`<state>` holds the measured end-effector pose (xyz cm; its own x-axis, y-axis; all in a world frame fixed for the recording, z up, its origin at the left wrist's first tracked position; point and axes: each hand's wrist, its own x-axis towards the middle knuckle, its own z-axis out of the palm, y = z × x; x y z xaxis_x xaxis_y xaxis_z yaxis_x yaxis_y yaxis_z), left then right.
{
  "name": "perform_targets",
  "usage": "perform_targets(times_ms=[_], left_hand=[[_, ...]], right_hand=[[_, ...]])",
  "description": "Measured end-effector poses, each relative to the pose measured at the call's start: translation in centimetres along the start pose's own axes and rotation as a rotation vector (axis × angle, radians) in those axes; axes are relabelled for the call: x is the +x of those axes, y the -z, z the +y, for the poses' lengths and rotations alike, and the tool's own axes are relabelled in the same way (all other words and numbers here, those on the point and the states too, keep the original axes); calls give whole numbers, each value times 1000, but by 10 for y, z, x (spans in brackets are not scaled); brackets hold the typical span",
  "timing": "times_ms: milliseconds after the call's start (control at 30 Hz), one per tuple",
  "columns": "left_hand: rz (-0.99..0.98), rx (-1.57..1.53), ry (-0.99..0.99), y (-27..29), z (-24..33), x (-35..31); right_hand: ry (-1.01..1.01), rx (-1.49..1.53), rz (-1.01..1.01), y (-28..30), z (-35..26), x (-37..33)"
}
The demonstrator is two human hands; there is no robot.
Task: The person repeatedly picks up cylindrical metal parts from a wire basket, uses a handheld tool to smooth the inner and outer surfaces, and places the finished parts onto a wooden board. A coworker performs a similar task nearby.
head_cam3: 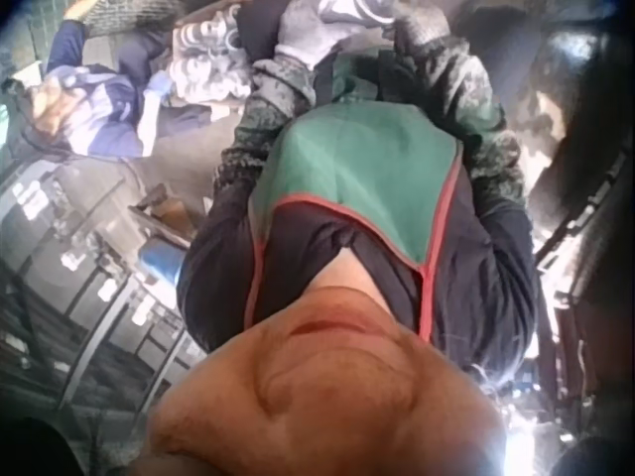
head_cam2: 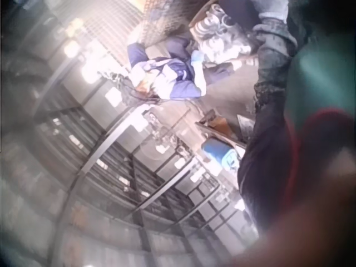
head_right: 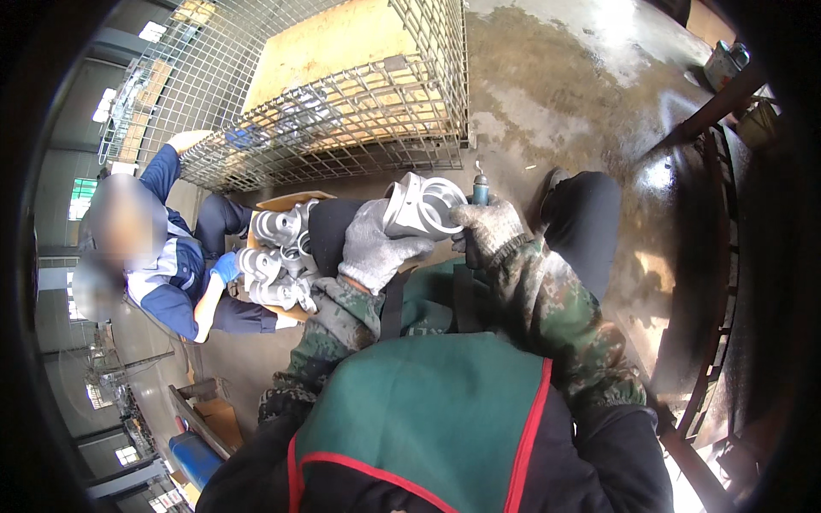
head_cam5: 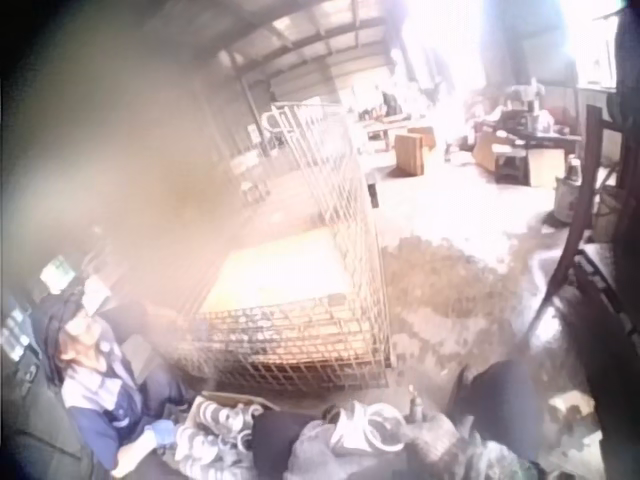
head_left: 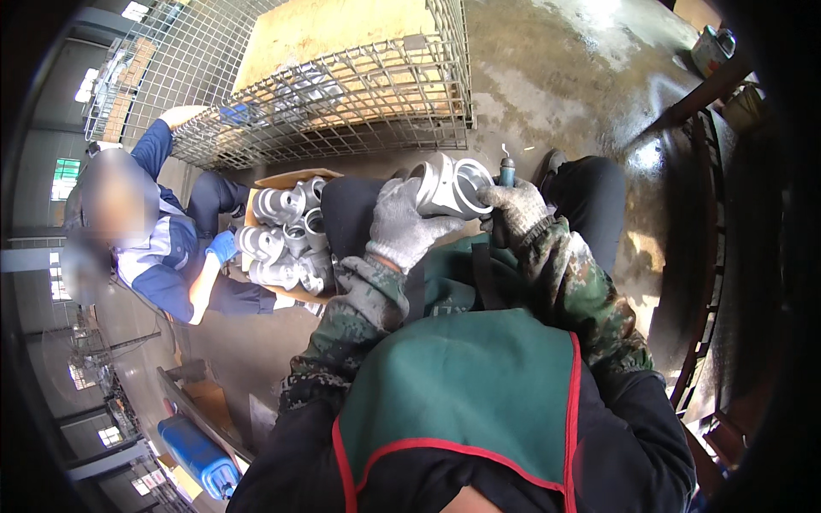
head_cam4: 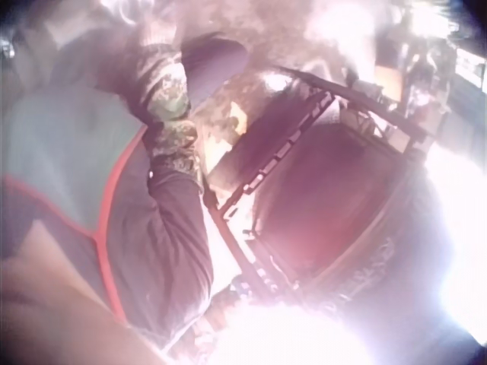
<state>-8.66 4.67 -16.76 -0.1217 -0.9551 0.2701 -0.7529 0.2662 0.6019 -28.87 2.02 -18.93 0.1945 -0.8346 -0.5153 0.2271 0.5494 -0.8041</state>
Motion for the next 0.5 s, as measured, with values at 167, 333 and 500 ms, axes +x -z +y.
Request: perform_targets(times_ms=[167, 333, 500], left_hand=[[-68, -323, 195, 6, -5, -3], [-109, -45, -66, 39, -4, 11], [-274, 364, -273, 48, -29, 20]], right_hand=[[-33, -124, -133, 5, 3, 13], [98, -561, -65, 5, -20, 6], [562, -851, -143, -7, -22, 3]])
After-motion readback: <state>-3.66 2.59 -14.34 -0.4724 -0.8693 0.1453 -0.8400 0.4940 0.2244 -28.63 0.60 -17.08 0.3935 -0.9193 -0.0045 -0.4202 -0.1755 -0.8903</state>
